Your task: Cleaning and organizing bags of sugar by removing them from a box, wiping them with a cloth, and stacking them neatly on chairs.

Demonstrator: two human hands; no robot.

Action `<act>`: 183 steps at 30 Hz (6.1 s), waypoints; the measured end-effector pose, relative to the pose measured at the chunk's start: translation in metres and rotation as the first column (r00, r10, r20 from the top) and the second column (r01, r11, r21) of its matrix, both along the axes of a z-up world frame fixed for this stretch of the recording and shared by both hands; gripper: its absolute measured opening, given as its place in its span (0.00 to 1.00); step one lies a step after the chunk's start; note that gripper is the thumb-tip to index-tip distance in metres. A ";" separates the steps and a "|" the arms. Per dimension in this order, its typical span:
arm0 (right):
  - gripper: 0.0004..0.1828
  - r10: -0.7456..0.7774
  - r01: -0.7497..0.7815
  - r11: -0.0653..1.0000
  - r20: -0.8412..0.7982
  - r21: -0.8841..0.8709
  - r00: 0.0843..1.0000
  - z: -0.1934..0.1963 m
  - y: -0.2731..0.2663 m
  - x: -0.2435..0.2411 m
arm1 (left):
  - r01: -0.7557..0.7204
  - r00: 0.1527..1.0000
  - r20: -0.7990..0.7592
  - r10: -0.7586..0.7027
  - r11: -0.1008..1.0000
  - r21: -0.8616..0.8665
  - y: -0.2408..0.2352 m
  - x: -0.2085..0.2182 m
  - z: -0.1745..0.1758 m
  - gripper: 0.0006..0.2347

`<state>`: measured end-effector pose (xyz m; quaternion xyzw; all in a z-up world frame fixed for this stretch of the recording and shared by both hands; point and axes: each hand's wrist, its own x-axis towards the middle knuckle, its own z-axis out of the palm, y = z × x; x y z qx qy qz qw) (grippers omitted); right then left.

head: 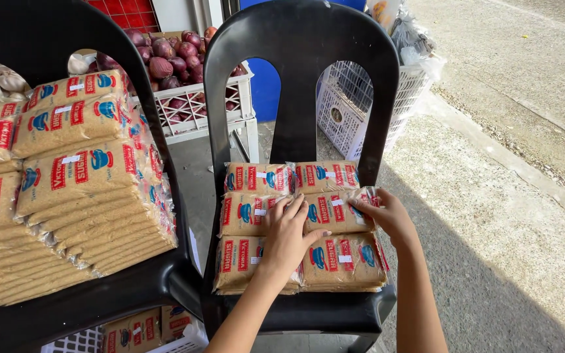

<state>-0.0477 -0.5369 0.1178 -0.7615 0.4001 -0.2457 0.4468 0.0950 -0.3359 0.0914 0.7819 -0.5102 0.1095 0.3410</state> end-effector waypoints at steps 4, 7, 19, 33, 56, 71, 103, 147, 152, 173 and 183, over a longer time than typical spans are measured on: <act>0.32 0.040 -0.057 0.984 0.102 0.167 0.994 -0.012 -0.008 0.004 | -0.017 1.000 -0.005 0.017 0.998 0.054 -0.003 0.004 -0.011 0.35; 0.30 0.063 -0.066 0.993 0.039 0.097 0.997 -0.005 -0.001 0.003 | -0.022 1.000 -0.002 0.022 0.999 0.042 -0.001 0.006 -0.017 0.34; 0.24 0.069 -0.066 0.996 -0.052 0.060 0.996 -0.017 -0.011 0.000 | 0.001 1.000 -0.031 -0.002 1.000 -0.022 0.004 0.001 -0.007 0.33; 0.32 -0.278 -0.010 0.615 -0.228 -0.789 0.933 0.020 0.060 0.018 | 0.002 0.998 0.069 -0.009 0.994 0.109 -0.002 0.003 -0.017 0.32; 0.14 0.761 -0.533 0.365 -0.086 -0.763 0.643 0.016 0.385 0.045 | -0.568 0.769 -0.022 0.639 0.667 -0.483 0.363 -0.079 0.018 0.05; 0.16 0.971 -0.812 -0.111 -0.235 -0.572 0.033 -0.140 0.596 0.044 | -0.981 0.024 -0.611 0.791 -0.100 -0.168 0.529 -0.137 -0.199 0.11; 0.59 0.620 -0.952 -0.177 -0.723 0.249 -0.305 -0.358 0.613 0.087 | -0.858 -0.468 -0.551 0.691 -0.204 0.472 0.542 -0.116 -0.307 0.33; 0.21 0.733 -0.914 0.215 0.561 0.345 0.385 -0.181 0.588 0.075 | -0.874 0.457 -0.545 -0.703 -0.241 -0.422 0.507 -0.146 -0.198 0.22; 0.18 0.840 -0.901 0.423 0.416 -0.097 0.349 -0.130 0.569 0.054 | -0.873 0.442 -0.528 -0.725 -0.212 -0.439 0.504 -0.145 -0.206 0.23; 0.45 0.951 -0.894 -0.028 -0.287 -0.448 0.114 -0.104 0.599 0.051 | -0.802 0.364 -0.464 -0.808 -0.020 -0.597 0.497 -0.153 -0.205 0.36; 0.52 0.874 -0.825 -0.261 -0.486 -0.501 0.018 -0.101 0.611 0.024 | -0.883 0.447 -0.559 -0.699 -0.242 -0.403 0.500 -0.156 -0.212 0.36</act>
